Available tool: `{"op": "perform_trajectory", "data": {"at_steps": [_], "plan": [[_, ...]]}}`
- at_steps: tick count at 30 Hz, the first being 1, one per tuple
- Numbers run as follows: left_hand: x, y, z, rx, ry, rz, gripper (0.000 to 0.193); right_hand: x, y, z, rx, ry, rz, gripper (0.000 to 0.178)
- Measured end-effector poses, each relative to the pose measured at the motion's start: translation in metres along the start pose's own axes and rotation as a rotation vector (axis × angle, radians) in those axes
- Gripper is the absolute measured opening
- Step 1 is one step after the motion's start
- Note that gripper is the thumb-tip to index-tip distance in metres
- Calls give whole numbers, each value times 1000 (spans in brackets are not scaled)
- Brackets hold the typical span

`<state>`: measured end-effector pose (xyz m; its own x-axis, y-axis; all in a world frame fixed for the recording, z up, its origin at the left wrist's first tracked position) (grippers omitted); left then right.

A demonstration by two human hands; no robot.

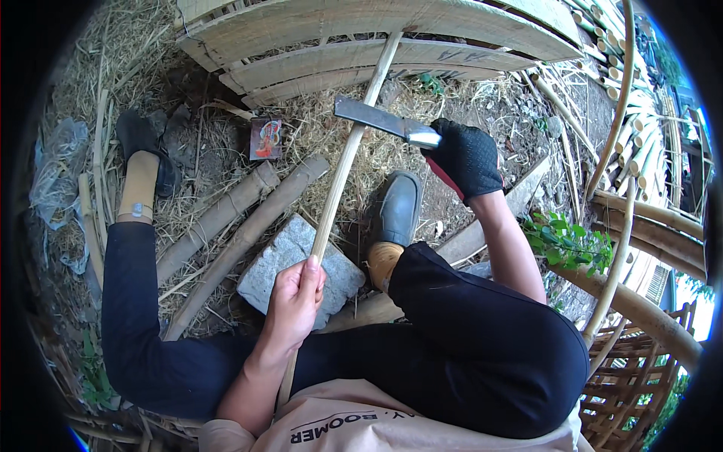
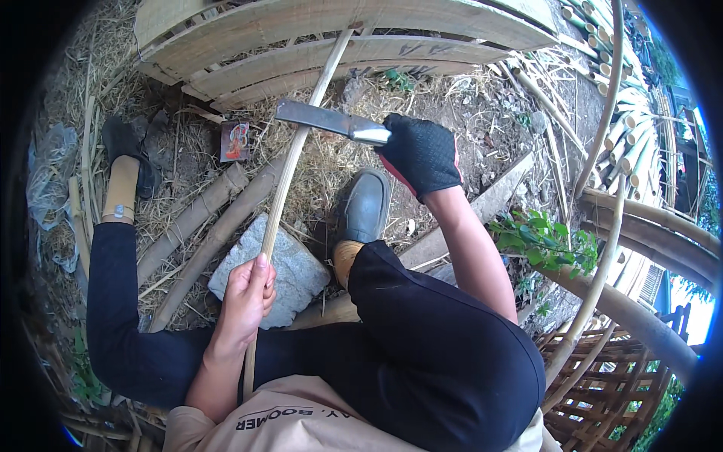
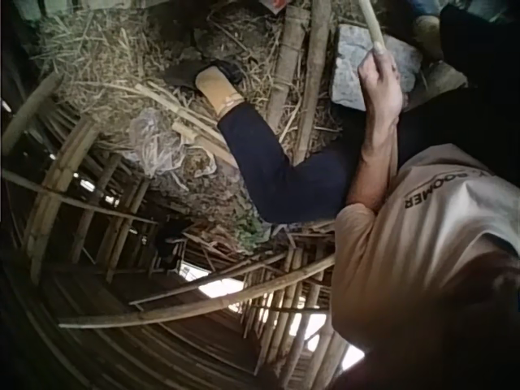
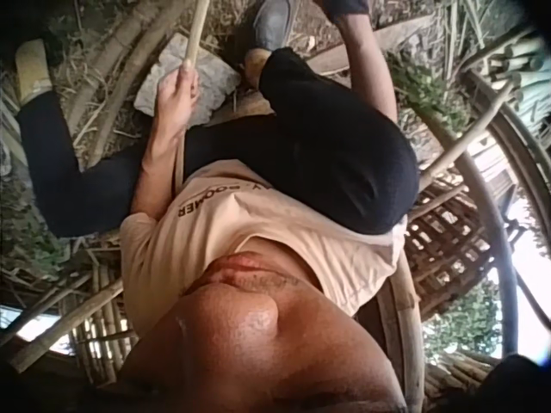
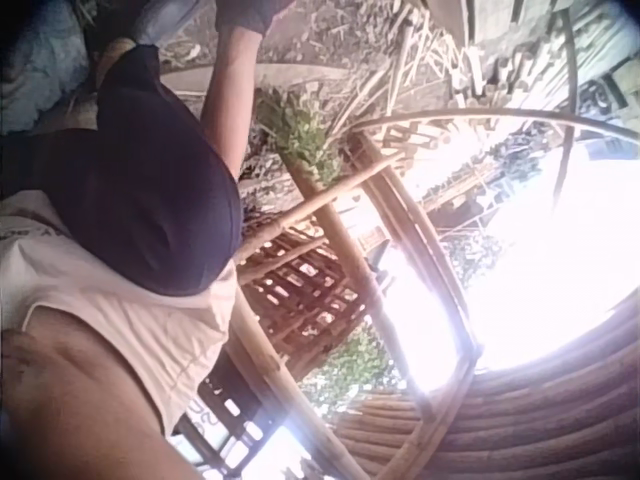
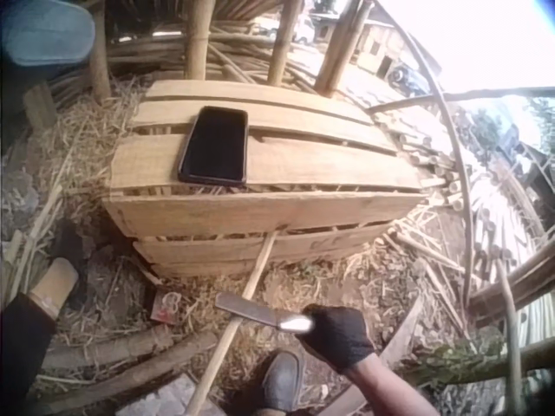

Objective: The person shaves a thin bamboo stick using a metal blade while sitting in an outdoor area.

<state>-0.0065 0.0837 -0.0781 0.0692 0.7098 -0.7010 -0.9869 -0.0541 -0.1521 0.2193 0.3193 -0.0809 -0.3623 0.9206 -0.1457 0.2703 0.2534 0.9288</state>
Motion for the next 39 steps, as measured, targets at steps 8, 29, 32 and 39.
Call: {"op": "perform_trajectory", "data": {"at_steps": [8,29,32,39], "plan": [[1,0,3,-68,68,-38,42,-60,-16,-46,196,207,-214,18],[-5,-4,1,-69,49,-55,44,-27,-34,6,120,-38,35,20],[-2,0,-2,-52,31,-24,43,-17,-16,12,76,-54,-47,20],[0,-3,0,93,-50,53,41,-49,-14,-19,284,116,-133,22]]}}
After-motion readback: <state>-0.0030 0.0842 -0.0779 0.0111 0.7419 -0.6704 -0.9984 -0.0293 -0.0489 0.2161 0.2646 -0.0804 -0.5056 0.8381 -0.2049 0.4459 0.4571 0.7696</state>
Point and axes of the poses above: each hand's wrist, its own x-axis towards the middle knuckle, its own y-axis out of the back of the hand, z = x × y, the point moved 3 cm from there along x, towards the middle knuckle, and after that the axes turned 12 degrees about x, right-handed, at the moved point
